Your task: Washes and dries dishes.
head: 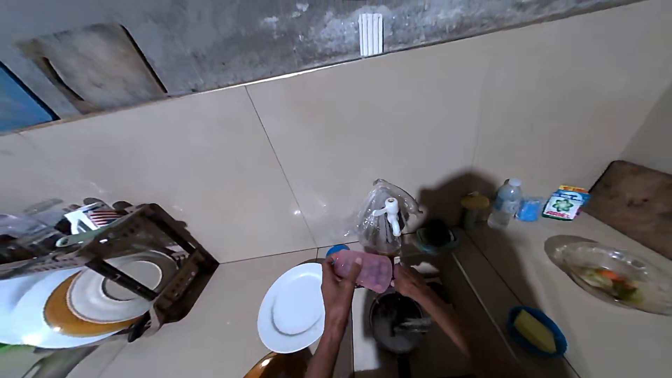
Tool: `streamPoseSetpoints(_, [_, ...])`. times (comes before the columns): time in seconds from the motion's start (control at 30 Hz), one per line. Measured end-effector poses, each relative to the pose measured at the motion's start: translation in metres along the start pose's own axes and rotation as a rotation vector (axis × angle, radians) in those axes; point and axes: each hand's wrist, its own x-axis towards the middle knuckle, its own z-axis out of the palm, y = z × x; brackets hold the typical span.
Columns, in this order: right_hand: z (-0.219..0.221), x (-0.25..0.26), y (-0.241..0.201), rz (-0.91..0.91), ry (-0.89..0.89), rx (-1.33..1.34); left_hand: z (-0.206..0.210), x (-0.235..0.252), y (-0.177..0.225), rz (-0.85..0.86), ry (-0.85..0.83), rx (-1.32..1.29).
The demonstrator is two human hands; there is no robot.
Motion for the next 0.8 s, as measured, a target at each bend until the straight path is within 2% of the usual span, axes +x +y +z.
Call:
streamPoseSetpoints(0.13, [0.013, 0.003, 0.020, 0.051, -0.011, 0.060, -0.011, 0.001, -0.010, -0.254, -0.017, -0.273])
streamPoseSetpoints(0.27, [0.029, -0.002, 0.038, 0.120, 0.033, 0.179, -0.019, -0.004, -0.013, -0.495, -0.109, -0.531])
streamPoseSetpoints(0.33, [0.036, -0.003, 0.046, 0.121, 0.038, 0.185, -0.021, -0.008, -0.015, -0.568, -0.114, -0.631])
streamPoseSetpoints(0.43, [0.039, -0.004, 0.052, 0.061, 0.059, 0.146, -0.027, -0.017, -0.030, -0.535, -0.191, -0.798])
streamPoseSetpoints(0.57, [0.028, -0.014, 0.041, 0.030, 0.085, 0.102, -0.026, -0.024, -0.030, -0.527, -0.198, -0.821])
streamPoseSetpoints(0.7, [0.029, -0.031, 0.040, -0.088, 0.129, 0.205, -0.016, -0.020, -0.039, -0.333, -0.269, -0.489])
streamPoseSetpoints(0.8, [0.044, -0.045, 0.049, -0.217, 0.278, 0.315, -0.016, -0.020, -0.037, -0.014, -0.346, -0.061])
